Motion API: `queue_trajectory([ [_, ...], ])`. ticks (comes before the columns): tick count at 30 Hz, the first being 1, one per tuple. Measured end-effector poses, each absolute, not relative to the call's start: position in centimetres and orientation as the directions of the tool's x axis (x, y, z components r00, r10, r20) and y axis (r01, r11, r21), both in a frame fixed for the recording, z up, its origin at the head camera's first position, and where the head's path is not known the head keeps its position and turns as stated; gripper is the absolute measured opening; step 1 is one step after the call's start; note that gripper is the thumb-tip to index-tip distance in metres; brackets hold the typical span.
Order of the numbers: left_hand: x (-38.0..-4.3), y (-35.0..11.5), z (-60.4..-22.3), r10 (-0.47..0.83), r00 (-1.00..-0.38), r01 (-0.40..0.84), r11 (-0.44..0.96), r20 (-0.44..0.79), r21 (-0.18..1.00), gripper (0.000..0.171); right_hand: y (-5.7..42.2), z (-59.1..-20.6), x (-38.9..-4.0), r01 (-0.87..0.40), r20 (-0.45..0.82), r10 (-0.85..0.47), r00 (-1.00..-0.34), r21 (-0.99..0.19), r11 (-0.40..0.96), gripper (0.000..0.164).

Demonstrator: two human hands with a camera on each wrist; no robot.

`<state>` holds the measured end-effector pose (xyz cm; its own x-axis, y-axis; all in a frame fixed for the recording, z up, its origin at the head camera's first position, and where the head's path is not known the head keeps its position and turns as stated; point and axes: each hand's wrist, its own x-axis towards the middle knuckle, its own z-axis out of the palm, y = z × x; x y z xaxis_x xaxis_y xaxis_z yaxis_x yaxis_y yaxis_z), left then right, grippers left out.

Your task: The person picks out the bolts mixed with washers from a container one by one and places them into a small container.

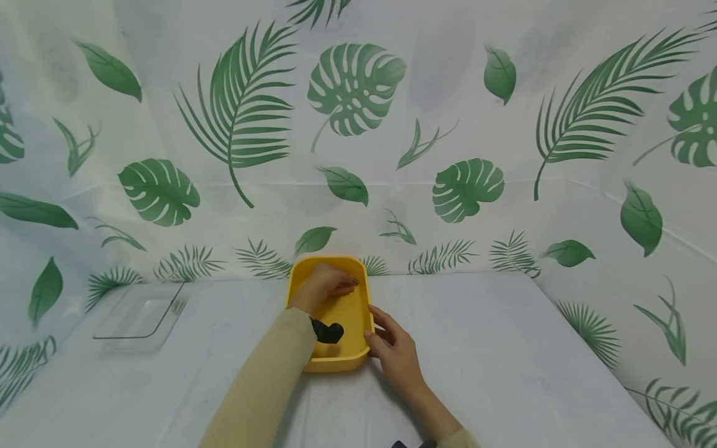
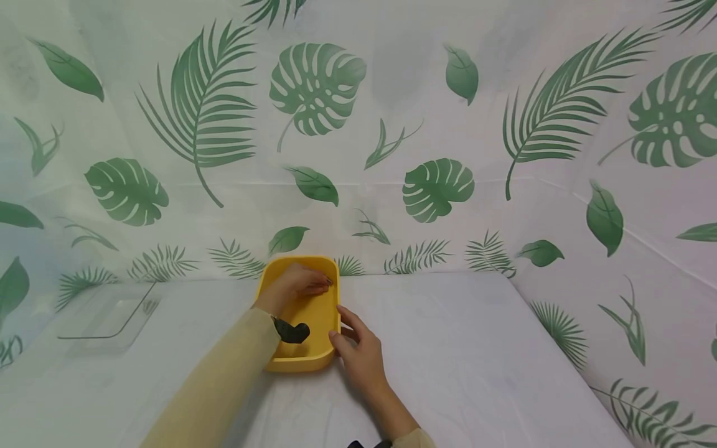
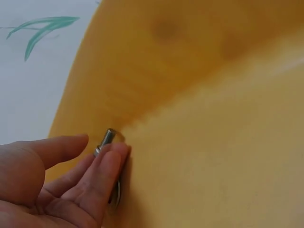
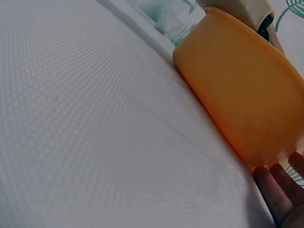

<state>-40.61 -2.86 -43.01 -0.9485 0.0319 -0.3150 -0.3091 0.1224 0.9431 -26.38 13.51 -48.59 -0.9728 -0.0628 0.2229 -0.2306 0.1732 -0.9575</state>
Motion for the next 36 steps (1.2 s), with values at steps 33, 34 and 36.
queue_trajectory([
  [33, -41.7, -2.0, -44.9, 0.068, -0.995, -0.040, 0.422, -0.075, 0.906, 0.006, 13.5, -49.0, -26.5, -0.226, 0.221, -0.046, -0.974, -0.951, 0.211, 0.048],
  [34, -41.7, -2.1, -44.8, 0.067, -0.995, -0.045, 0.422, -0.080, 0.906, 0.006, 13.5, -49.0, -26.5, -0.228, 0.223, -0.047, -0.974, -0.951, 0.210, 0.048],
  [36, -41.6, -2.1, -44.7, 0.065, -0.994, -0.051, 0.424, -0.086, 0.904, 0.006, 13.4, -49.1, -26.5, -0.233, 0.227, -0.052, -0.972, -0.950, 0.206, 0.048],
])
